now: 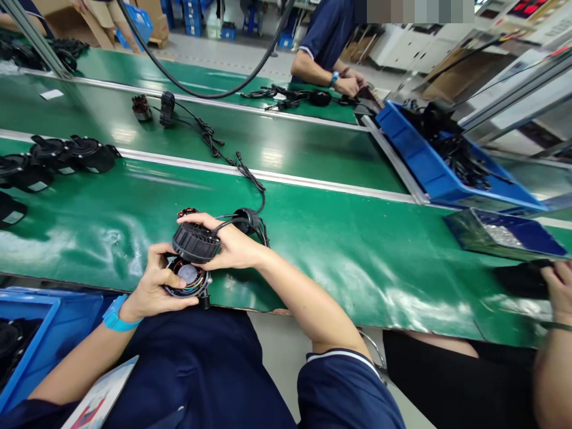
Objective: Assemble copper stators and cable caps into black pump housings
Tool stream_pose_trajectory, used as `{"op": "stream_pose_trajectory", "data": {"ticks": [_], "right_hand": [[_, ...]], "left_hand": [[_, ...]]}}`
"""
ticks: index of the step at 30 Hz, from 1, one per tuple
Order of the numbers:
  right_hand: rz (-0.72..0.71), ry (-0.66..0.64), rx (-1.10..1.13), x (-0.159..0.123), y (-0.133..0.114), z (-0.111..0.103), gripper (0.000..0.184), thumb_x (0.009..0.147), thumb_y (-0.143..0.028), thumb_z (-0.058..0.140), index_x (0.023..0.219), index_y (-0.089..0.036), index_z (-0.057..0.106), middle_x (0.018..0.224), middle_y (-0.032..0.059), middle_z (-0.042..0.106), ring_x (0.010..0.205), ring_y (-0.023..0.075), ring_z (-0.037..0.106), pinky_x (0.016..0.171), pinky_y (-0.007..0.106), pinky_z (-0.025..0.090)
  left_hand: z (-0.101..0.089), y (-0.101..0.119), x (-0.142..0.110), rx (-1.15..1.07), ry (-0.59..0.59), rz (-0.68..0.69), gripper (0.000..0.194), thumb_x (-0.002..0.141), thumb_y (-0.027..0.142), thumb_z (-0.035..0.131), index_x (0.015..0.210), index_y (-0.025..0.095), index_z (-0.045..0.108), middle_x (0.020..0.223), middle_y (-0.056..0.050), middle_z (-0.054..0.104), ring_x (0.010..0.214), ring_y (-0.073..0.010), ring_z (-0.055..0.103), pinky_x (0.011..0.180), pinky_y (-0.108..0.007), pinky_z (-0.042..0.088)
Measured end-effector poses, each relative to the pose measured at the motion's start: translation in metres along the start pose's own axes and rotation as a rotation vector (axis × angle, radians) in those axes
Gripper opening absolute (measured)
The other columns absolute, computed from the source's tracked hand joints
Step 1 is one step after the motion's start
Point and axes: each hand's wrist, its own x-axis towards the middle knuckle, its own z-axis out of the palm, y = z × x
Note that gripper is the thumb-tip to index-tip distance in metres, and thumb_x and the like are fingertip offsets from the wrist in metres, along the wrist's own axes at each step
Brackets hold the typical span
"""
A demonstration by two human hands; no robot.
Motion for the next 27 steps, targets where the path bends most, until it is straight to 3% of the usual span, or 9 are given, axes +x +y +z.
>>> {"op": "stream_pose_trajectory", "data": {"ticks": [4,8,13,17,19,21,23,24,27], "right_hand": [[0.066,-0.098,-0.133,-0.004,-0.005,0.001,0.087,0.076,-0.023,0.084,0.151,-0.022,0.040,0.140,0.0115,0.058,0.131,0.0278,0.057,0.110,0.041,0.048],[0.132,-0.024,-0.277,-0.014,-0.012,0.006,0.084,0.078,-0.036,0.087,0.146,-0.021,0.040,0.135,0.0132,0.060,0.117,0.0265,0.065,0.098,0.038,0.053],[0.047,-0.053,-0.236,-0.014,-0.011,0.005,0.090,0.081,-0.071,0.076,0.147,-0.019,0.042,0.143,0.0180,0.054,0.130,0.0335,0.055,0.110,0.050,0.044],[-0.019,-0.139,-0.210,-0.008,-0.007,-0.001,0.087,0.081,-0.063,0.081,0.150,-0.026,0.043,0.139,0.0116,0.059,0.125,0.0281,0.058,0.109,0.044,0.045],[-0.034,-0.189,-0.253,-0.006,-0.008,-0.003,0.089,0.078,-0.060,0.086,0.151,-0.028,0.045,0.135,0.0094,0.063,0.117,0.0264,0.060,0.103,0.041,0.047],[-0.029,-0.226,-0.322,-0.004,-0.011,-0.003,0.090,0.077,-0.060,0.087,0.151,-0.028,0.047,0.130,0.0095,0.064,0.109,0.0258,0.060,0.096,0.039,0.049],[-0.025,-0.249,-0.398,-0.002,-0.015,0.000,0.091,0.076,-0.063,0.086,0.150,-0.026,0.050,0.120,0.0097,0.066,0.100,0.0254,0.059,0.090,0.038,0.051],[-0.026,-0.252,-0.426,-0.002,-0.016,0.002,0.090,0.076,-0.063,0.086,0.150,-0.025,0.051,0.116,0.0094,0.066,0.098,0.0256,0.060,0.089,0.038,0.051],[-0.073,-0.217,-0.433,-0.001,-0.017,0.009,0.090,0.079,-0.061,0.084,0.152,-0.021,0.049,0.122,0.0125,0.065,0.115,0.0298,0.060,0.101,0.041,0.050]], "left_hand": [[-0.018,-0.010,0.003,0.087,-0.065,0.018,0.038,0.060,0.041,0.098,0.086,0.025,0.077,0.141,-0.008,0.038,0.136,-0.0309,0.041,0.116,-0.052,0.045],[-0.038,-0.018,0.013,0.020,-0.219,0.018,0.041,0.067,0.045,0.092,0.104,0.030,0.079,0.125,-0.007,0.049,0.117,-0.0226,0.056,0.103,-0.039,0.056],[-0.054,-0.022,0.039,-0.170,-0.418,-0.068,0.029,0.075,0.040,0.089,0.101,0.030,0.081,0.122,-0.008,0.058,0.111,-0.0218,0.065,0.099,-0.037,0.060],[-0.062,-0.030,0.051,-0.196,-0.520,-0.094,0.027,0.081,0.050,0.082,0.095,0.027,0.081,0.126,-0.011,0.061,0.116,-0.0241,0.066,0.103,-0.042,0.058],[-0.068,-0.033,0.053,-0.232,-0.455,-0.083,0.028,0.084,0.052,0.079,0.092,0.026,0.080,0.127,-0.010,0.062,0.116,-0.0243,0.068,0.103,-0.044,0.059],[-0.073,-0.028,0.055,-0.250,-0.186,-0.067,0.033,0.088,0.058,0.073,0.092,0.025,0.078,0.129,-0.009,0.061,0.117,-0.0254,0.068,0.105,-0.048,0.057],[-0.074,-0.014,0.059,-0.089,0.048,-0.042,0.056,0.086,0.074,0.064,0.114,0.026,0.074,0.139,-0.011,0.057,0.135,-0.0327,0.057,0.116,-0.059,0.045],[-0.071,-0.004,0.062,0.056,0.068,-0.014,0.075,0.083,0.083,0.059,0.131,0.026,0.067,0.149,-0.014,0.051,0.147,-0.0383,0.044,0.123,-0.066,0.033],[-0.056,0.028,0.069,0.441,-0.226,0.140,0.111,0.081,0.088,0.056,0.162,0.017,0.029,0.168,-0.020,0.028,0.160,-0.0459,0.006,0.126,-0.073,0.004]]}}
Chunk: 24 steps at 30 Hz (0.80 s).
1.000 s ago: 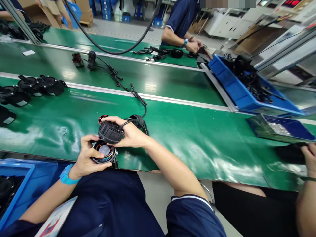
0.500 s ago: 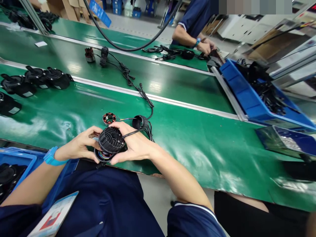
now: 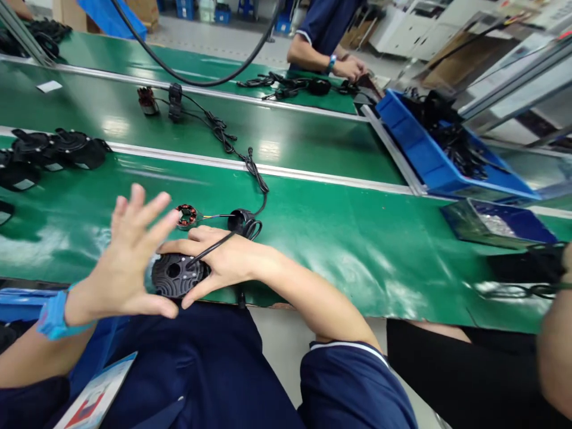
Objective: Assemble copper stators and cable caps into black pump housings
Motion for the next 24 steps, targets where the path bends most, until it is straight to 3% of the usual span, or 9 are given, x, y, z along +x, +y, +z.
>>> {"op": "stream_pose_trajectory", "data": {"ticks": [1,3,6,8,11,14,19,22,24], "right_hand": [[-0.018,0.012,0.019,-0.001,0.001,0.003,0.094,0.079,-0.061,0.084,0.154,-0.019,0.046,0.131,0.0145,0.062,0.125,0.0316,0.056,0.108,0.043,0.047],[-0.027,0.019,0.069,-0.005,0.003,0.010,0.107,0.074,-0.061,0.087,0.158,-0.016,0.037,0.146,0.0175,0.053,0.139,0.0339,0.046,0.119,0.045,0.039],[0.046,0.064,0.126,-0.015,0.007,0.024,0.124,0.068,-0.056,0.092,0.163,-0.017,0.021,0.151,0.0188,0.045,0.142,0.0348,0.043,0.122,0.049,0.036],[0.085,0.137,0.143,-0.020,0.006,0.034,0.126,0.071,-0.049,0.089,0.164,-0.016,0.011,0.146,0.0201,0.046,0.135,0.0344,0.047,0.117,0.051,0.042],[0.092,0.193,0.158,-0.022,0.002,0.045,0.123,0.074,-0.044,0.084,0.165,-0.015,0.005,0.142,0.0212,0.048,0.129,0.0339,0.051,0.110,0.051,0.047],[0.092,0.212,0.167,-0.021,-0.001,0.049,0.121,0.075,-0.042,0.082,0.165,-0.019,0.004,0.146,0.0217,0.045,0.134,0.0346,0.049,0.111,0.051,0.046],[0.186,0.205,0.302,-0.030,0.002,0.045,0.129,0.071,-0.048,0.089,0.166,-0.021,0.006,0.160,0.0224,0.033,0.151,0.0360,0.034,0.124,0.055,0.030],[0.307,0.242,0.563,-0.031,0.005,0.048,0.118,0.075,-0.060,0.085,0.164,-0.023,0.016,0.166,0.0198,0.024,0.157,0.0347,0.023,0.126,0.054,0.026],[0.339,0.321,0.685,-0.027,0.004,0.055,0.101,0.082,-0.061,0.080,0.158,-0.021,0.026,0.159,0.0187,0.036,0.151,0.0322,0.035,0.123,0.050,0.032]], "left_hand": [[0.002,0.009,0.003,0.044,-0.097,0.060,0.108,0.085,0.080,0.059,0.164,0.016,0.022,0.169,-0.020,0.027,0.160,-0.0449,0.005,0.127,-0.070,0.006],[0.005,0.022,0.005,0.044,-0.218,0.102,0.092,0.096,0.061,0.060,0.164,0.015,0.019,0.166,-0.020,0.034,0.159,-0.0398,0.019,0.128,-0.060,0.022],[0.006,0.027,-0.001,0.025,-0.270,0.047,0.077,0.098,0.049,0.059,0.160,0.015,0.028,0.148,-0.021,0.052,0.137,-0.0351,0.051,0.112,-0.050,0.047],[0.002,0.027,-0.005,0.067,-0.283,0.019,0.072,0.097,0.048,0.061,0.154,0.014,0.036,0.133,-0.020,0.059,0.116,-0.0332,0.059,0.098,-0.048,0.054],[-0.005,0.029,-0.006,0.152,-0.330,0.044,0.064,0.095,0.046,0.064,0.143,0.008,0.046,0.118,-0.018,0.060,0.102,-0.0317,0.058,0.087,-0.046,0.054],[-0.006,0.030,0.000,0.203,-0.365,0.100,0.055,0.094,0.044,0.064,0.132,0.007,0.053,0.107,-0.016,0.060,0.092,-0.0293,0.055,0.079,-0.044,0.053],[0.006,0.024,0.011,0.126,-0.311,0.133,0.045,0.094,0.042,0.061,0.123,0.009,0.055,0.106,-0.016,0.059,0.091,-0.0287,0.052,0.078,-0.044,0.050],[0.012,0.019,0.014,0.068,-0.266,0.113,0.055,0.094,0.050,0.062,0.129,0.010,0.051,0.109,-0.016,0.059,0.093,-0.0287,0.054,0.082,-0.044,0.049],[0.014,0.018,0.012,0.023,-0.241,0.125,0.076,0.090,0.066,0.064,0.138,0.011,0.045,0.120,-0.019,0.059,0.102,-0.0311,0.056,0.088,-0.047,0.049]]}}
